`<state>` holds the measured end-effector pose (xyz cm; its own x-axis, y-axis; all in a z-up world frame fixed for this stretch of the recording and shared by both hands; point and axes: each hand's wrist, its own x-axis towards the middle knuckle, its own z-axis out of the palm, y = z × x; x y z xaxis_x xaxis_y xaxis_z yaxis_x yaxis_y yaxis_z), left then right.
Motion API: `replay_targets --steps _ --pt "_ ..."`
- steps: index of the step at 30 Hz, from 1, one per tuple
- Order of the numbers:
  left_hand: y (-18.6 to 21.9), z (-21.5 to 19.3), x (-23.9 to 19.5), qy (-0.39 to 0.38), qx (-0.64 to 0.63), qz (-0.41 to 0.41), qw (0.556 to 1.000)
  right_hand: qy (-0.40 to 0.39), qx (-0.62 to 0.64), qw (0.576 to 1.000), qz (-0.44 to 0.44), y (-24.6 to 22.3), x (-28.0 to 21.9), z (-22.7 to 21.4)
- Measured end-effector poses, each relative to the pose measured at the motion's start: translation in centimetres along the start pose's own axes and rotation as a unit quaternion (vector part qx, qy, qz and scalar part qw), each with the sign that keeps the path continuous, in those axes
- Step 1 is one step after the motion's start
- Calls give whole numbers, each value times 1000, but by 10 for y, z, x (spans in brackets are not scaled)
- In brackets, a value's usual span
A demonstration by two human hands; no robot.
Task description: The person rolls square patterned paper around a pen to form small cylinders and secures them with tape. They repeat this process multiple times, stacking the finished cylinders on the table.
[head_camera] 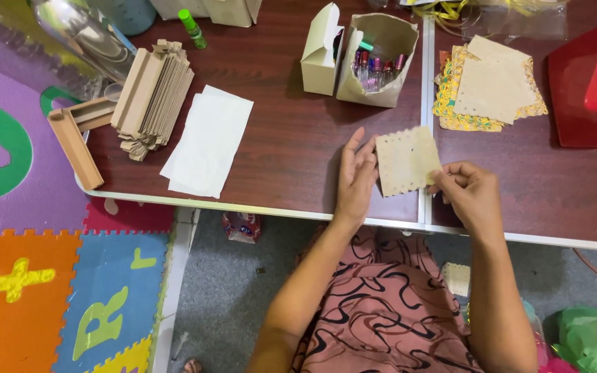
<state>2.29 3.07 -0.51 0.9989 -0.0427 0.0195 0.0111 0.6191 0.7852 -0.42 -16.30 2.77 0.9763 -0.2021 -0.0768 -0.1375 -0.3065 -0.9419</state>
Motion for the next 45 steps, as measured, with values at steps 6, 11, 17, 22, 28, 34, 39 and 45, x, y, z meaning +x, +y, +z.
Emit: replay_targets --steps 6,11,17,22,28,34,39,45 --pt "9 -11 5 -16 99 46 994 -10 -111 993 -30 4 3 1" --pt "22 -25 -1 -46 400 173 899 -4 -143 989 -41 3 5 -3" --pt "33 -21 -17 -138 645 176 730 42 -191 979 -58 -24 -7 -2" --pt "18 -27 -20 -142 709 189 665 56 -333 925 -177 10 -5 9" --pt "5 -35 -24 -86 713 267 642 44 -399 883 -243 16 8 16" --pt "9 -34 -27 -82 708 275 645 31 -395 886 -243 22 14 11" --pt "4 -35 -26 -85 708 302 633 8 -367 902 -225 1 18 10" --pt "7 -34 -27 -85 696 325 635 26 -322 897 -303 -45 45 15"
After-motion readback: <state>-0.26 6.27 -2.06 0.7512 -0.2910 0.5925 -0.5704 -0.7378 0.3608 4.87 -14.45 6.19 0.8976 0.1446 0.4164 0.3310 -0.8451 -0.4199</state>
